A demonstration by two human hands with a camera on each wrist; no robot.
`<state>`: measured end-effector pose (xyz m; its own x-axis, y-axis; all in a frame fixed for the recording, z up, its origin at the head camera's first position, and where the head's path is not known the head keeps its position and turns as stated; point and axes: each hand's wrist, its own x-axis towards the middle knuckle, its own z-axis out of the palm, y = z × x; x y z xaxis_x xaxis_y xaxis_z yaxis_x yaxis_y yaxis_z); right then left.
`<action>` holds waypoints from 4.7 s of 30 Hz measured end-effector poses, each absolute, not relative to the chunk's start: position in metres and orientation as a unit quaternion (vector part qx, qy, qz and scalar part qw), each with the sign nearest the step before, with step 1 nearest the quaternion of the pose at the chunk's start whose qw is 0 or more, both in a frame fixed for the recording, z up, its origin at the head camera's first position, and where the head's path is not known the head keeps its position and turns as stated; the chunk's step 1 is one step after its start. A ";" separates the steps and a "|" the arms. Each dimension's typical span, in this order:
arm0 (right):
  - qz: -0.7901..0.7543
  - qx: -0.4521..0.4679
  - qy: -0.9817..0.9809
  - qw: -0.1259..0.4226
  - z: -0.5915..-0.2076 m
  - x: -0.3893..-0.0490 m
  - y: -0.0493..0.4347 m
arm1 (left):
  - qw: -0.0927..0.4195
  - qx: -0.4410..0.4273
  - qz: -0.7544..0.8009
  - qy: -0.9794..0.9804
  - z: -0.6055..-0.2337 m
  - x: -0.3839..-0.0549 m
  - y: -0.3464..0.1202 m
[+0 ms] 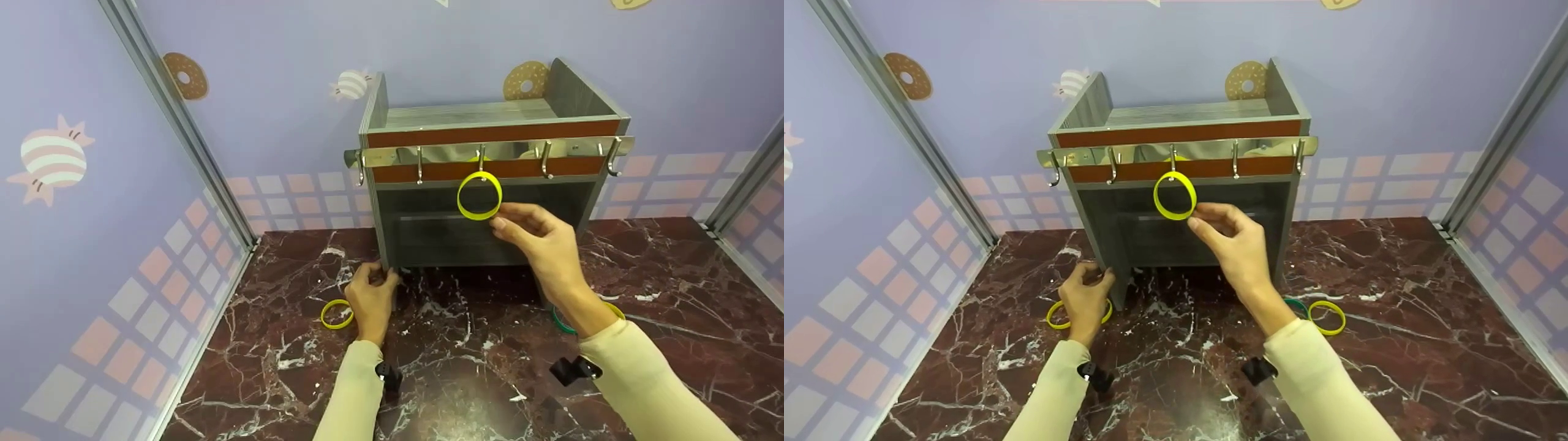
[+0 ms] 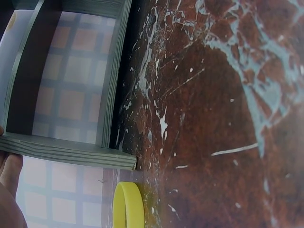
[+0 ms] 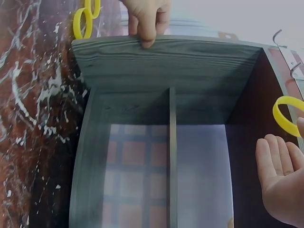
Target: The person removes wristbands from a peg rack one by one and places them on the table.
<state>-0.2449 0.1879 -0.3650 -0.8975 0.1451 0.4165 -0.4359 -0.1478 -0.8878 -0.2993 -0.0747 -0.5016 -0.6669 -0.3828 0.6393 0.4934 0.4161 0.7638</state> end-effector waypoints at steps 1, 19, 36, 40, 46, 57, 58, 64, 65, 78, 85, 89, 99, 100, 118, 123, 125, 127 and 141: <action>0.749 0.114 -0.624 0.194 -0.364 -0.246 0.187 | 0.405 -0.038 -0.540 -0.737 -0.501 -0.299 -0.074; 0.753 0.117 -0.610 0.218 -0.351 -0.247 0.182 | 0.404 -0.044 -0.544 -0.734 -0.503 -0.299 -0.073; 0.775 0.137 -0.572 0.231 -0.331 -0.237 0.184 | 0.404 -0.048 -0.546 -0.733 -0.505 -0.302 -0.076; 0.777 0.139 -0.569 0.230 -0.328 -0.231 0.187 | 0.406 -0.050 -0.551 -0.727 -0.506 -0.302 -0.076; 0.779 0.143 -0.564 0.233 -0.327 -0.222 0.194 | 0.405 -0.051 -0.555 -0.725 -0.506 -0.303 -0.075; 0.776 0.118 -0.573 0.234 -0.342 -0.208 0.216 | 0.394 -0.046 -0.555 -0.731 -0.505 -0.300 -0.075; 0.776 0.116 -0.574 0.234 -0.344 -0.207 0.218 | 0.392 -0.045 -0.555 -0.732 -0.505 -0.300 -0.075; 0.782 0.098 -0.569 0.234 -0.355 -0.204 0.228 | 0.395 -0.044 -0.558 -0.729 -0.506 -0.300 -0.075; 0.782 0.095 -0.570 0.234 -0.357 -0.204 0.230 | 0.396 -0.043 -0.558 -0.728 -0.506 -0.300 -0.075; 0.804 0.045 -0.555 0.207 -0.385 -0.196 0.269 | 0.387 -0.042 -0.571 -0.723 -0.508 -0.300 -0.075; 0.820 0.025 -0.534 0.207 -0.406 -0.193 0.296 | 0.393 -0.046 -0.569 -0.721 -0.509 -0.301 -0.074; 0.837 0.017 -0.503 0.214 -0.418 -0.192 0.313 | 0.395 -0.040 -0.562 -0.726 -0.508 -0.300 -0.074; 0.849 -0.036 -0.486 0.206 -0.451 -0.188 0.358 | 0.409 -0.043 -0.550 -0.727 -0.510 -0.301 -0.074; 0.847 -0.047 -0.488 0.206 -0.454 -0.187 0.361 | 0.410 -0.044 -0.550 -0.727 -0.511 -0.301 -0.075; 0.834 -0.145 -0.499 0.187 -0.503 -0.183 0.413 | 0.398 -0.038 -0.559 -0.726 -0.512 -0.299 -0.075; 0.828 -0.169 -0.502 0.183 -0.517 -0.182 0.422 | 0.399 -0.036 -0.562 -0.724 -0.513 -0.300 -0.075; 0.824 -0.178 -0.506 0.180 -0.523 -0.181 0.425 | 0.398 -0.038 -0.564 -0.723 -0.513 -0.300 -0.075; 0.818 -0.181 -0.517 0.175 -0.527 -0.180 0.428 | 0.397 -0.040 -0.566 -0.721 -0.512 -0.300 -0.074; 0.787 -0.177 -0.587 0.072 -0.539 -0.174 0.441 | 0.388 -0.044 -0.568 -0.724 -0.513 -0.299 -0.076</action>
<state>-0.1740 0.4408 -0.5387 -0.9267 0.3220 -0.1939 0.0941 -0.3008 -0.9490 -0.2988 -0.0758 -0.5130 -0.6955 -0.3761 0.6122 0.5050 0.3501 0.7889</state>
